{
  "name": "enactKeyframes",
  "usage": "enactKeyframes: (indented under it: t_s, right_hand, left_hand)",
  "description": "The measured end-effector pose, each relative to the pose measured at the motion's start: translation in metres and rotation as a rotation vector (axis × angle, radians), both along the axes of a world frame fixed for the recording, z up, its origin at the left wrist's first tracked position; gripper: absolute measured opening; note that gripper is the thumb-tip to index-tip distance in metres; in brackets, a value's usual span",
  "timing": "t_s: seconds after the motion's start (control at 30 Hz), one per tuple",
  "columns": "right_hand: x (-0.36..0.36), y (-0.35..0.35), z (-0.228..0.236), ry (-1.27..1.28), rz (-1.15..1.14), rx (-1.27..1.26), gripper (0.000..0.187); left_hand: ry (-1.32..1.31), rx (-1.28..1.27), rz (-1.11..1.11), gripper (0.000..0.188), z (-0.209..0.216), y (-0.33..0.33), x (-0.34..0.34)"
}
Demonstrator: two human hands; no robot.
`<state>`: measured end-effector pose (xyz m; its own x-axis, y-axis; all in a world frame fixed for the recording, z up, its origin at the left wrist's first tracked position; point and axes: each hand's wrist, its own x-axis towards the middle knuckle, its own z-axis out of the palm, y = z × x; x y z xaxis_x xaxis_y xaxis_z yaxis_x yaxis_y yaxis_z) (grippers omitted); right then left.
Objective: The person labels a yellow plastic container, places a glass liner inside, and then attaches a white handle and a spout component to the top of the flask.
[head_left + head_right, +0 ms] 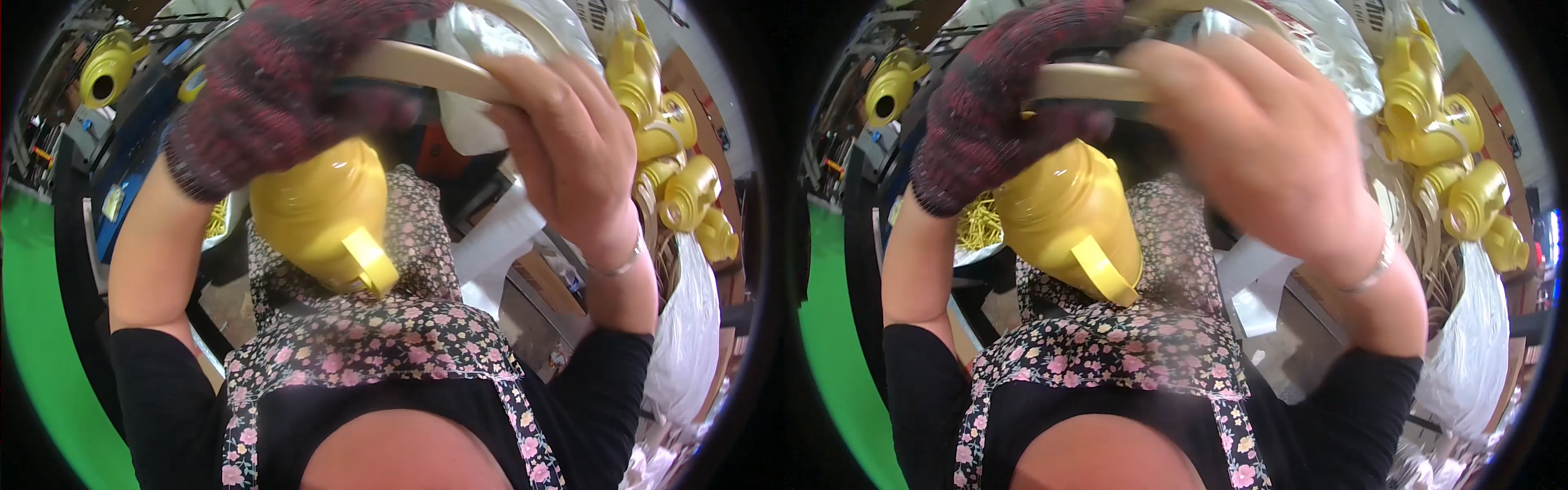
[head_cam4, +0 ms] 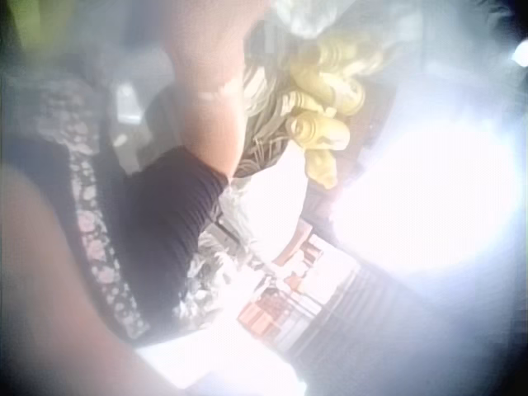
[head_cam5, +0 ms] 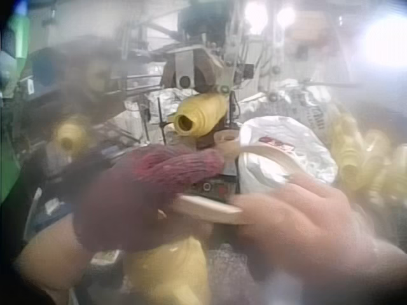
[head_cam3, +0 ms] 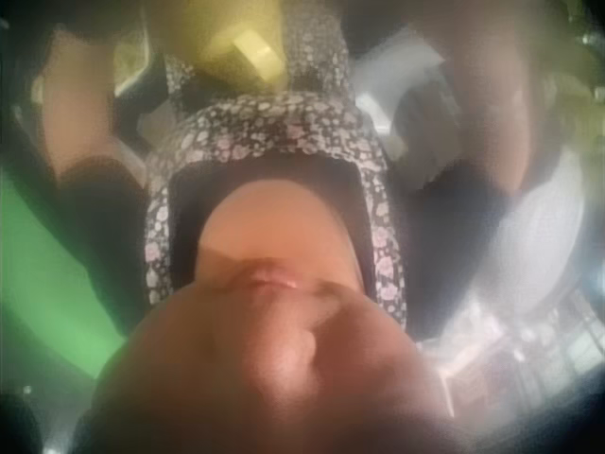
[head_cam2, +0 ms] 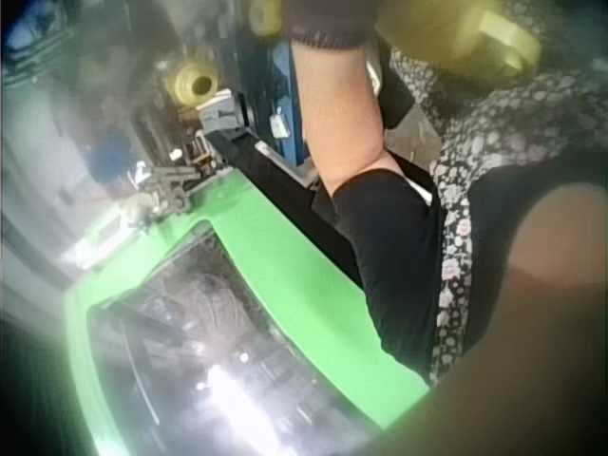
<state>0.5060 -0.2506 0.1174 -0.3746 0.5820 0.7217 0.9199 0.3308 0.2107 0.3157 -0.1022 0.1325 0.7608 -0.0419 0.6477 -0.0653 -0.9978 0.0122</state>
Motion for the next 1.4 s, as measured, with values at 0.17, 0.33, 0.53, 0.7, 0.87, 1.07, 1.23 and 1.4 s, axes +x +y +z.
enactKeyframes:
  t_s: [0.17, 0.33, 0.53, 0.7, 0.87, 1.07, 1.23, 1.4]
  right_hand:
    - [-0.021, 0.113, -0.024, 0.751, 0.394, -0.139, 0.026]
    - [-0.015, 0.167, -0.11, 1.443, 0.413, -0.871, 0.026]
    - [-0.037, 0.178, -0.156, 1.955, 0.615, -1.123, 0.015]
    - [-0.038, 0.171, -0.148, 2.152, 0.652, -1.144, 0.021]
    - [-0.047, 0.153, -0.143, 2.255, 0.494, -1.027, 0.022]
    - [-0.046, 0.142, -0.144, 2.25, 0.514, -1.032, 0.02]
    - [-0.053, 0.126, -0.134, 2.338, 0.477, -0.991, 0.019]
    - [-0.04, 0.145, -0.166, 1.764, 0.259, -0.659, 0.02]
  left_hand:
    - [-0.259, -0.77, 0.185, 0.039, -0.04, 0.078, -0.057]
    - [-0.267, -1.724, 0.091, 0.041, -0.098, 0.063, -0.094]
    - [-0.69, -2.058, -0.019, 0.031, -0.141, 0.003, -0.079]
    - [-0.78, -2.047, -0.009, 0.015, -0.151, 0.017, -0.07]
    - [-0.679, -2.191, -0.122, 0.025, -0.139, 0.029, -0.063]
    - [-0.528, -2.21, -0.172, 0.021, -0.152, 0.039, -0.074]
    - [-0.42, -1.99, 0.013, 0.026, -0.176, 0.043, -0.083]
    - [-0.606, -1.485, 0.244, 0.03, -0.138, 0.023, -0.066]
